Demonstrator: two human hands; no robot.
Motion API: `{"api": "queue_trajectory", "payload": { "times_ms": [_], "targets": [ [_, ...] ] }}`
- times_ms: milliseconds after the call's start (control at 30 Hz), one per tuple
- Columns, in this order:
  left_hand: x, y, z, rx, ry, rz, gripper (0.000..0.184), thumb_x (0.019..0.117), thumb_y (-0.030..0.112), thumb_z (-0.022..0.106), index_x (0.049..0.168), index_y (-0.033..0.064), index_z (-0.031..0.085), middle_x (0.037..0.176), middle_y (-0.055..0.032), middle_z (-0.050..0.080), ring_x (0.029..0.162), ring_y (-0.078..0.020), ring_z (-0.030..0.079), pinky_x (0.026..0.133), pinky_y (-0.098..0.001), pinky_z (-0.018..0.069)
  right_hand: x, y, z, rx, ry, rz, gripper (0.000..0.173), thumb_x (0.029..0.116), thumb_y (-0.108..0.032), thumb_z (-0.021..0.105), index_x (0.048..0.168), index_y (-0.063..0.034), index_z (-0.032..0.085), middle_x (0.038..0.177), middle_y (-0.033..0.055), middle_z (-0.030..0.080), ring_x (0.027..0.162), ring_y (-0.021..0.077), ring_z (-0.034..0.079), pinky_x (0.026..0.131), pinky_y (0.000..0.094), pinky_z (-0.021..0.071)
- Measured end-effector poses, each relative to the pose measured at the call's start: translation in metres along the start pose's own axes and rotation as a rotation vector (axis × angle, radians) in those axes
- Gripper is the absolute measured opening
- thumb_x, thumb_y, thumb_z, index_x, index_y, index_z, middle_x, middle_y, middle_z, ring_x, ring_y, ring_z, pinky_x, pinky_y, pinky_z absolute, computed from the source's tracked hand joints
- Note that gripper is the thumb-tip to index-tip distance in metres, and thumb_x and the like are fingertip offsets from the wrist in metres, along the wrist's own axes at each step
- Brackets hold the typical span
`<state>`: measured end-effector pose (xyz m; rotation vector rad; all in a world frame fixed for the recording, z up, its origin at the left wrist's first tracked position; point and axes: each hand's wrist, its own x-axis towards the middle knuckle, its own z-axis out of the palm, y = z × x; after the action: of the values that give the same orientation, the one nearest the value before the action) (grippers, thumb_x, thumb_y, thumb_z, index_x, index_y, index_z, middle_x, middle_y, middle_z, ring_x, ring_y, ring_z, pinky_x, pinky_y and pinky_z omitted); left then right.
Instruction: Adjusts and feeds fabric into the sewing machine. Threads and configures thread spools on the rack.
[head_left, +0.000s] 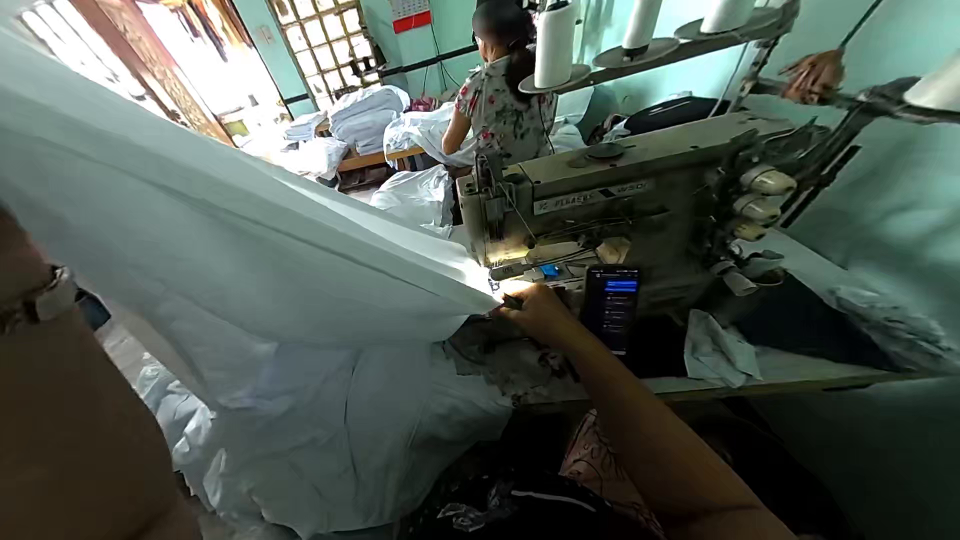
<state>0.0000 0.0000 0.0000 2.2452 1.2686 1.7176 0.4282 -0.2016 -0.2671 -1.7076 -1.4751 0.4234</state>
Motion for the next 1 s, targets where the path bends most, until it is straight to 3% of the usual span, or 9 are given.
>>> {"api": "queue_trajectory", "payload": {
  "times_ms": [33, 67, 100, 167, 300, 500, 667, 800, 1000],
  "targets": [
    [0.010, 0.015, 0.015, -0.085, 0.033, 0.056, 0.025, 0.1078, 0.008, 0.041, 0.116, -0.0125, 0.053, 0.100, -0.0078, 0.058, 0.091, 0.0006, 0.055, 0.086, -0.0176, 0.0476, -0.006, -0.002, -0.002, 0.070, -0.035, -0.009, 0.022, 0.0934, -0.026, 0.074, 0.101, -0.0047, 0.075, 0.083, 0.0054, 0.067, 0.072, 0.0127, 0.058, 0.071, 0.0362, 0.0509],
    [0.021, 0.026, 0.027, -0.183, 0.032, 0.081, 0.023, 0.1079, 0.015, 0.044, 0.117, -0.0036, 0.056, 0.101, 0.0007, 0.062, 0.091, 0.0057, 0.059, 0.085, -0.0148, 0.0511, -0.012, -0.002, -0.003, 0.142, -0.056, -0.026, 0.025, 0.0918, -0.027, 0.076, 0.104, -0.0053, 0.075, 0.079, 0.0009, 0.065, 0.067, 0.0049, 0.052, 0.066, 0.0268, 0.0471],
    [0.030, 0.034, 0.036, -0.234, 0.001, 0.080, 0.028, 0.1086, 0.021, 0.046, 0.125, 0.0000, 0.057, 0.108, 0.0027, 0.064, 0.095, 0.0059, 0.060, 0.089, -0.0166, 0.0513, -0.019, 0.000, -0.001, 0.202, -0.063, -0.033, 0.026, 0.0902, -0.027, 0.077, 0.104, -0.0056, 0.075, 0.079, -0.0015, 0.065, 0.065, 0.0001, 0.052, 0.065, 0.0209, 0.0465],
    [0.037, 0.043, 0.050, -0.179, -0.057, 0.104, 0.035, 0.1082, 0.023, 0.046, 0.134, 0.0013, 0.054, 0.117, 0.0004, 0.060, 0.101, 0.0047, 0.056, 0.092, -0.0193, 0.0475, -0.029, 0.012, 0.008, 0.256, -0.059, -0.036, 0.025, 0.0889, -0.026, 0.078, 0.101, -0.0050, 0.075, 0.084, 0.0003, 0.067, 0.070, 0.0005, 0.056, 0.067, 0.0205, 0.0490],
    [0.020, 0.068, 0.066, -0.340, -0.193, 0.407, 0.019, 0.1029, 0.015, 0.049, 0.118, 0.0119, 0.061, 0.112, 0.0096, 0.064, 0.101, 0.0036, 0.060, 0.090, -0.0192, 0.0507, -0.039, 0.022, 0.017, 0.305, -0.031, -0.078, 0.024, 0.0900, -0.029, 0.076, 0.096, -0.0060, 0.074, 0.085, -0.0005, 0.067, 0.071, 0.0007, 0.057, 0.067, 0.0200, 0.0498],
    [-0.033, 0.101, 0.061, -0.445, -0.339, 0.526, 0.016, 0.1037, 0.014, 0.053, 0.114, 0.0185, 0.063, 0.103, 0.0190, 0.067, 0.091, 0.0091, 0.063, 0.080, -0.0112, 0.0529, -0.046, 0.025, 0.026, 0.440, 0.023, -0.090, 0.020, 0.0883, -0.026, 0.079, 0.095, -0.0071, 0.076, 0.086, -0.0031, 0.071, 0.072, -0.0035, 0.061, 0.067, 0.0161, 0.0518],
    [-0.055, 0.079, 0.057, -0.566, -0.454, 0.584, 0.011, 0.0988, 0.009, 0.060, 0.107, 0.0103, 0.067, 0.111, 0.0023, 0.067, 0.107, -0.0106, 0.065, 0.094, -0.0270, 0.0544, -0.048, 0.027, 0.033, 0.510, 0.081, -0.112, 0.017, 0.0882, -0.023, 0.079, 0.094, -0.0070, 0.077, 0.088, -0.0018, 0.073, 0.076, -0.0005, 0.065, 0.070, 0.0184, 0.0548],
    [-0.065, 0.104, 0.070, -0.516, -0.407, 0.718, 0.014, 0.0974, 0.011, 0.061, 0.110, 0.0092, 0.067, 0.115, 0.0027, 0.065, 0.108, -0.0099, 0.064, 0.094, -0.0276, 0.0553, -0.049, 0.026, 0.034, 0.528, 0.083, -0.127, 0.017, 0.0884, -0.023, 0.079, 0.094, -0.0070, 0.076, 0.090, -0.0018, 0.072, 0.077, -0.0006, 0.064, 0.069, 0.0179, 0.0543],
    [-0.099, 0.122, 0.072, -0.185, -0.250, 0.777, 0.016, 0.0964, 0.013, 0.060, 0.107, 0.0037, 0.067, 0.115, -0.0071, 0.062, 0.107, -0.0136, 0.060, 0.092, -0.0301, 0.0515, -0.051, 0.024, 0.032, 0.541, 0.077, -0.125, 0.016, 0.0872, -0.021, 0.080, 0.093, -0.0068, 0.077, 0.091, -0.0014, 0.073, 0.079, -0.0001, 0.065, 0.071, 0.0180, 0.0551]
  ]
}}
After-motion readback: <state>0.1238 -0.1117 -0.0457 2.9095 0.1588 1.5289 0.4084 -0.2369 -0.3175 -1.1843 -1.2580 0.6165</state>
